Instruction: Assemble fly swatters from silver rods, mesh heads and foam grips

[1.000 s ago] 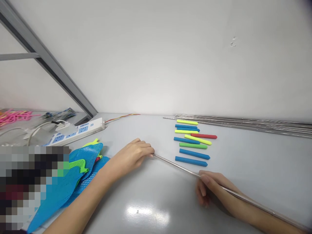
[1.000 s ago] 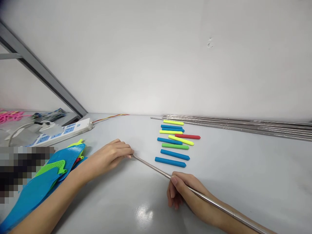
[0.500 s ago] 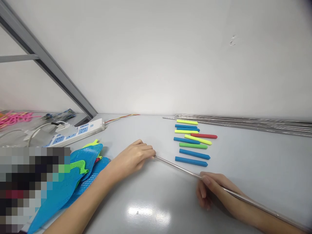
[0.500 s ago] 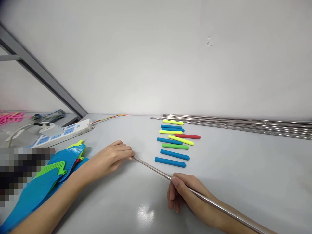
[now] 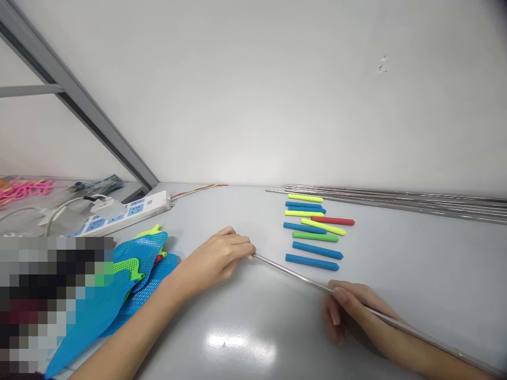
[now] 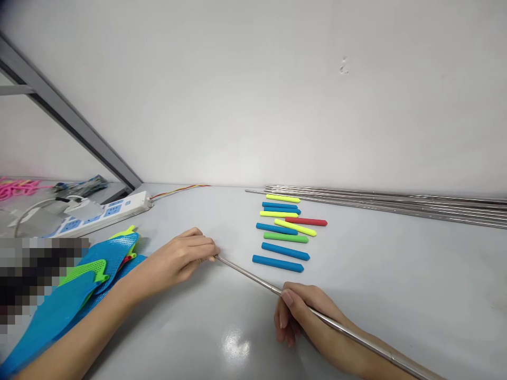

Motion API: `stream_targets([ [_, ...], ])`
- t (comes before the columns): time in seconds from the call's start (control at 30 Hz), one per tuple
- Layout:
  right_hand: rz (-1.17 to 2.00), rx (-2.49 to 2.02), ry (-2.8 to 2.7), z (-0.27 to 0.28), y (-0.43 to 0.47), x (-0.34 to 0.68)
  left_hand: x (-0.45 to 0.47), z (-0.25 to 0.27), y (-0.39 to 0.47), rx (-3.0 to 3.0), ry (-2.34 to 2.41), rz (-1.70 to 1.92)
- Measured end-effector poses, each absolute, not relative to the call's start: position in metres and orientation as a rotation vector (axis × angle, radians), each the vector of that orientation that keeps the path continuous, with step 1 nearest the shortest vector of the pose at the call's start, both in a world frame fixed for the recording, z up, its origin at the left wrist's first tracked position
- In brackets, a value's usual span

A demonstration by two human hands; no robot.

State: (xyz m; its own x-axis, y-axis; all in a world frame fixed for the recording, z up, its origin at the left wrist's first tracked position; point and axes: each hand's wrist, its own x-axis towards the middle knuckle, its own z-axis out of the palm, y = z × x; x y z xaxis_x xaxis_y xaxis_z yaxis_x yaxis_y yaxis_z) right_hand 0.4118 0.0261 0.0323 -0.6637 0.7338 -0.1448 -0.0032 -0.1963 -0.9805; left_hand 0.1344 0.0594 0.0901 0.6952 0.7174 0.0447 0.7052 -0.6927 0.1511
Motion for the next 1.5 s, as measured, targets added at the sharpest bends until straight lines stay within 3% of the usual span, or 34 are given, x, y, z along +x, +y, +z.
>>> stream_targets([
  [1.5, 1.894, -0.958, -1.497, 0.038, 0.029, 0.412, 0.150, 0.085, 0.044, 2.920, 1.188, 0.212],
])
